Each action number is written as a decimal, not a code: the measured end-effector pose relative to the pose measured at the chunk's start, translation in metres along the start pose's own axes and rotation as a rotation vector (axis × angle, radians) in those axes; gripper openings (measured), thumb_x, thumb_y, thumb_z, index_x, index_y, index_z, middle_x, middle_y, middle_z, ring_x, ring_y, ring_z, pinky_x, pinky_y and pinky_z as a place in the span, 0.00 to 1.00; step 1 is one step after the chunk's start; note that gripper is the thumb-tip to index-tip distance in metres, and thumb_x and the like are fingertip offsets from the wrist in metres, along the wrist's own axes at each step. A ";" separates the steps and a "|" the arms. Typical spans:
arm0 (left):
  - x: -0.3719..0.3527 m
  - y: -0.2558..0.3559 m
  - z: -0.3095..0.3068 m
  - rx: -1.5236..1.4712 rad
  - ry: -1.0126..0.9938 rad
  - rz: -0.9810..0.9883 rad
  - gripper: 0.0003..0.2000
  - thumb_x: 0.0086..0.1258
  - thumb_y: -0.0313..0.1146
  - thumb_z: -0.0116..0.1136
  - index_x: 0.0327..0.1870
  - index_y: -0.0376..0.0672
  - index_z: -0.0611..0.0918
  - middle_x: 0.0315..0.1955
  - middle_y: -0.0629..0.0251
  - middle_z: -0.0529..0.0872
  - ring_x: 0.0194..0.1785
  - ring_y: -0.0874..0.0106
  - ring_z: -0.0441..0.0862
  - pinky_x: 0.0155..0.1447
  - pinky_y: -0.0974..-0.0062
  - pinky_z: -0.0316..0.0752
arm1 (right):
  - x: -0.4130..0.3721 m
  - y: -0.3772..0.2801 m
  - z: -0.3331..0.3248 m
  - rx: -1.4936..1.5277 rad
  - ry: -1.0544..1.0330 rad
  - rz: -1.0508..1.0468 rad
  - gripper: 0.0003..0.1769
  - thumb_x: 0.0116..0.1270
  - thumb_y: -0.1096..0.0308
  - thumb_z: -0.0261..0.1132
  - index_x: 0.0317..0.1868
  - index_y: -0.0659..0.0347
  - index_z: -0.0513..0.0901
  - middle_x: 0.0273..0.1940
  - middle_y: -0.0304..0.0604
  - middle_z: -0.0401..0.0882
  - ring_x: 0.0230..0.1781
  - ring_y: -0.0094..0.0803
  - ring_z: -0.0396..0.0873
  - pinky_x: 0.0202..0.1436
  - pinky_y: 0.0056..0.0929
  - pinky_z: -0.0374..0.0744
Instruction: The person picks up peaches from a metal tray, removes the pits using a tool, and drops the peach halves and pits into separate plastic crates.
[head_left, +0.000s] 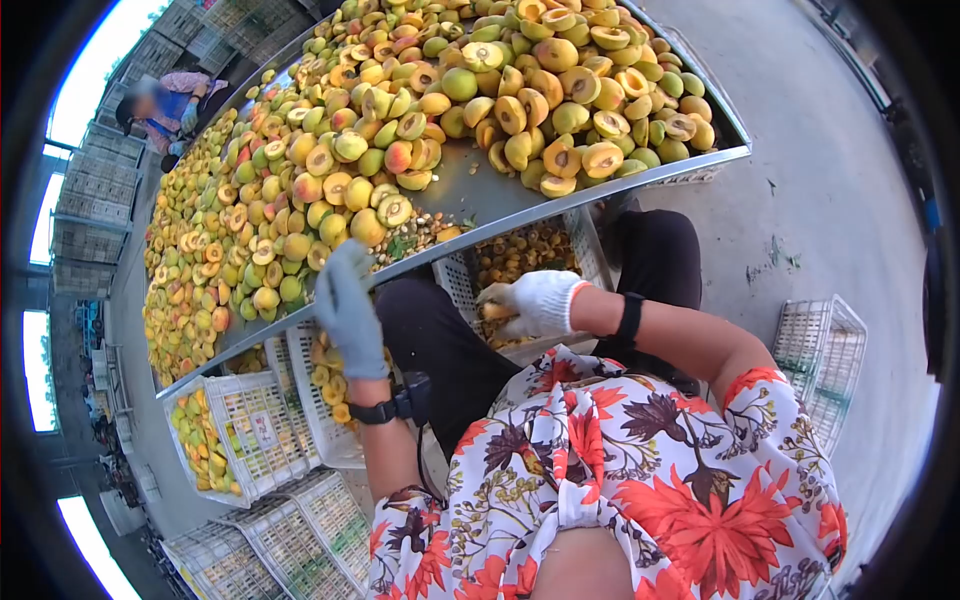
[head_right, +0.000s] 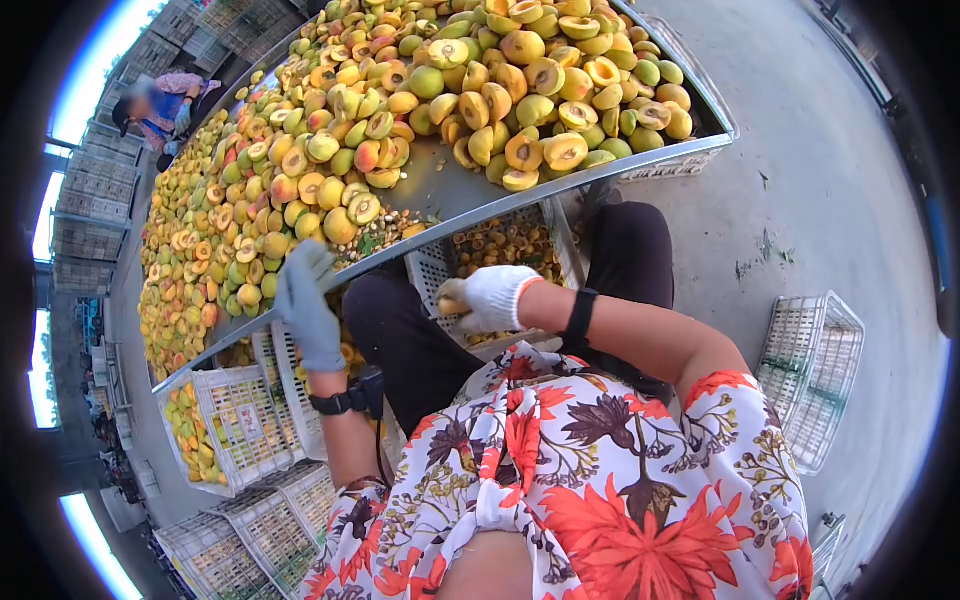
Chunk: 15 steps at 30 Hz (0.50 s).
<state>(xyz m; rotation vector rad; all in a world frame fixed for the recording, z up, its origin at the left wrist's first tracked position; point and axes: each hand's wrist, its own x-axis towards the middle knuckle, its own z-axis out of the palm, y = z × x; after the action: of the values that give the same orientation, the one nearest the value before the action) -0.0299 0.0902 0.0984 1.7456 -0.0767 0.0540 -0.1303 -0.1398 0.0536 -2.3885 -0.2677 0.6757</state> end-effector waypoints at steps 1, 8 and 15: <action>0.007 -0.001 0.032 -0.031 -0.145 -0.041 0.19 0.79 0.43 0.49 0.57 0.38 0.81 0.50 0.58 0.86 0.53 0.69 0.84 0.57 0.72 0.76 | -0.009 0.018 0.000 0.055 0.096 0.063 0.28 0.62 0.50 0.67 0.60 0.51 0.77 0.41 0.58 0.85 0.43 0.57 0.84 0.47 0.49 0.80; 0.079 -0.063 0.222 0.482 -0.467 0.215 0.31 0.65 0.46 0.63 0.65 0.37 0.75 0.61 0.44 0.78 0.61 0.49 0.77 0.66 0.59 0.71 | -0.072 0.063 0.009 0.406 0.522 0.176 0.22 0.63 0.53 0.69 0.44 0.64 0.78 0.32 0.59 0.83 0.35 0.58 0.82 0.39 0.46 0.78; 0.085 -0.095 0.243 0.662 -0.347 0.435 0.27 0.65 0.43 0.61 0.63 0.38 0.75 0.61 0.47 0.77 0.60 0.47 0.74 0.64 0.54 0.71 | -0.085 0.078 0.020 0.546 0.596 0.247 0.20 0.63 0.56 0.70 0.45 0.64 0.80 0.35 0.57 0.85 0.36 0.53 0.84 0.41 0.42 0.80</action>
<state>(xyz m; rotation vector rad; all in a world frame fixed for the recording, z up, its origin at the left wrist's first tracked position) 0.0611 -0.1339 -0.0306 2.3535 -0.7659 0.1024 -0.2113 -0.2191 0.0255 -1.9826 0.4194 0.0872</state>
